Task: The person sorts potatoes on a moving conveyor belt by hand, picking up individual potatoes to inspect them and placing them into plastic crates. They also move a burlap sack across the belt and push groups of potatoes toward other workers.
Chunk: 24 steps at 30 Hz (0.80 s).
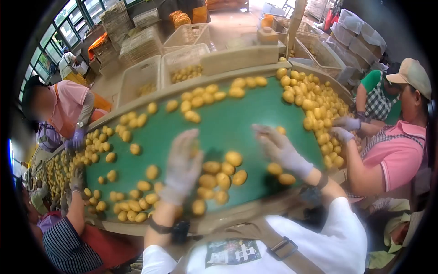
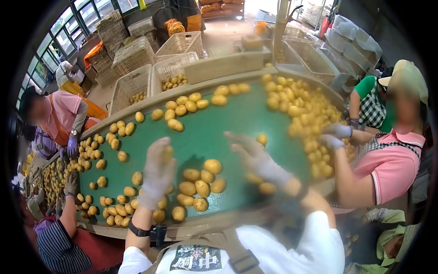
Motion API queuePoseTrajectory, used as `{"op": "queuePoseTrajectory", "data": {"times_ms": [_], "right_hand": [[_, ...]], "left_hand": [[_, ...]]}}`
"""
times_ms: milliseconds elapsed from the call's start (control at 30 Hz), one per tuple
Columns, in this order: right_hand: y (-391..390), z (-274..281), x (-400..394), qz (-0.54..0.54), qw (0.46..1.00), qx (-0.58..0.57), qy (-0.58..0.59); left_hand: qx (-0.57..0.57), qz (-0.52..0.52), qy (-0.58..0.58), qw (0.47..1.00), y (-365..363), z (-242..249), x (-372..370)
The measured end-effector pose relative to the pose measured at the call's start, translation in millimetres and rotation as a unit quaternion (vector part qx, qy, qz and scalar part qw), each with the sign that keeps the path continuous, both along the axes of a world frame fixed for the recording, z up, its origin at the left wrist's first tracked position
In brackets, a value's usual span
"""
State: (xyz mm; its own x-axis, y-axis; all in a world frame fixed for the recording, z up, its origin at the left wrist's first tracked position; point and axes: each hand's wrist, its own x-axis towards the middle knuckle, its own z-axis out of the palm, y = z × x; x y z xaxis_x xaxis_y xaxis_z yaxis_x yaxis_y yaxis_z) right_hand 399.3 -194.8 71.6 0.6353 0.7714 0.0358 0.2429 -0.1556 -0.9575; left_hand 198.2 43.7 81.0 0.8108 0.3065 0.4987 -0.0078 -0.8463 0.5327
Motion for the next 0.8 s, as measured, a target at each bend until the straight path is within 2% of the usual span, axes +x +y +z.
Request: {"op": "queuePoseTrajectory", "data": {"times_ms": [67, 100, 133, 200, 233, 267, 333, 367, 400, 433, 467, 500, 533, 600, 633, 667, 733, 767, 800], "right_hand": [[11.1, 35.7, -2.5, 0.008, 0.969, 0.146, -0.201], [13.6, 55.6, -1.9, 0.003, 0.934, 0.214, -0.287], [15.0, 77.3, -2.8, -0.007, 0.899, 0.283, -0.335], [25.1, 97.8, -8.6, -0.005, 0.854, 0.347, -0.388], [30.7, 102.6, -14.4, 0.005, 0.851, 0.341, -0.400], [35.7, 105.7, -19.7, 0.012, 0.847, 0.333, -0.414], [52.4, 97.8, -20.8, 0.065, 0.882, 0.246, -0.398], [66.2, 79.9, -25.4, 0.150, 0.945, 0.185, -0.226], [80.2, 61.8, -29.6, 0.183, 0.976, 0.110, -0.048], [88.0, 42.6, -43.4, 0.234, 0.932, 0.055, 0.272], [91.9, 28.2, -53.5, 0.208, 0.919, 0.075, 0.326], [95.0, 15.3, -62.6, 0.184, 0.902, 0.095, 0.380], [94.7, 10.4, -63.7, 0.163, 0.879, 0.115, 0.433], [79.4, 8.8, -43.5, 0.150, 0.888, 0.097, 0.424], [70.7, 15.0, -32.1, 0.146, 0.890, 0.088, 0.422], [59.5, 25.0, -20.7, 0.146, 0.922, 0.206, 0.295], [35.7, 61.0, 9.9, 0.083, 0.937, 0.338, 0.000], [26.6, 81.2, 32.5, 0.018, 0.918, 0.351, -0.185], [21.1, 100.8, 65.2, -0.075, 0.867, 0.343, -0.353]], "left_hand": [[0.001, -0.042, 0.020, 0.999, -13.9, 4.8, 10.3], [0.002, -0.060, 0.031, 0.998, -18.1, 6.6, 13.6], [-0.053, -0.063, 0.029, 0.996, -19.8, -1.1, 13.8], [-0.159, -0.069, 0.029, 0.984, -18.6, -23.3, 8.4], [-0.443, -0.049, 0.136, 0.885, -25.6, 4.4, 1.2], [-0.421, -0.034, 0.081, 0.903, -25.3, 12.4, -4.0], [-0.351, -0.012, -0.016, 0.936, -26.4, 9.8, -7.4], [-0.300, 0.007, -0.059, 0.952, -26.4, 3.7, -4.9], [-0.247, 0.031, -0.099, 0.963, -27.2, 3.1, -0.7], [-0.139, 0.045, -0.086, 0.985, -35.0, 6.3, 4.6], [-0.029, 0.059, -0.074, 0.995, -40.6, 10.2, 10.2], [0.138, 0.054, -0.035, 0.988, -38.0, -3.7, 15.9], [0.097, 0.002, -0.052, 0.994, -40.6, 0.7, 21.9], [0.010, -0.090, -0.081, 0.993, -49.6, 10.4, 29.0], [-0.041, -0.139, -0.110, 0.983, -48.8, -1.4, 31.9], [-0.023, -0.148, -0.093, 0.984, -50.7, -8.5, 32.2], [0.016, -0.162, -0.065, 0.985, -57.6, -17.3, 36.1], [0.015, -0.186, -0.051, 0.981, -64.2, -24.3, 39.4], [0.035, -0.219, 0.018, 0.975, -70.5, -27.8, 38.4]]}}
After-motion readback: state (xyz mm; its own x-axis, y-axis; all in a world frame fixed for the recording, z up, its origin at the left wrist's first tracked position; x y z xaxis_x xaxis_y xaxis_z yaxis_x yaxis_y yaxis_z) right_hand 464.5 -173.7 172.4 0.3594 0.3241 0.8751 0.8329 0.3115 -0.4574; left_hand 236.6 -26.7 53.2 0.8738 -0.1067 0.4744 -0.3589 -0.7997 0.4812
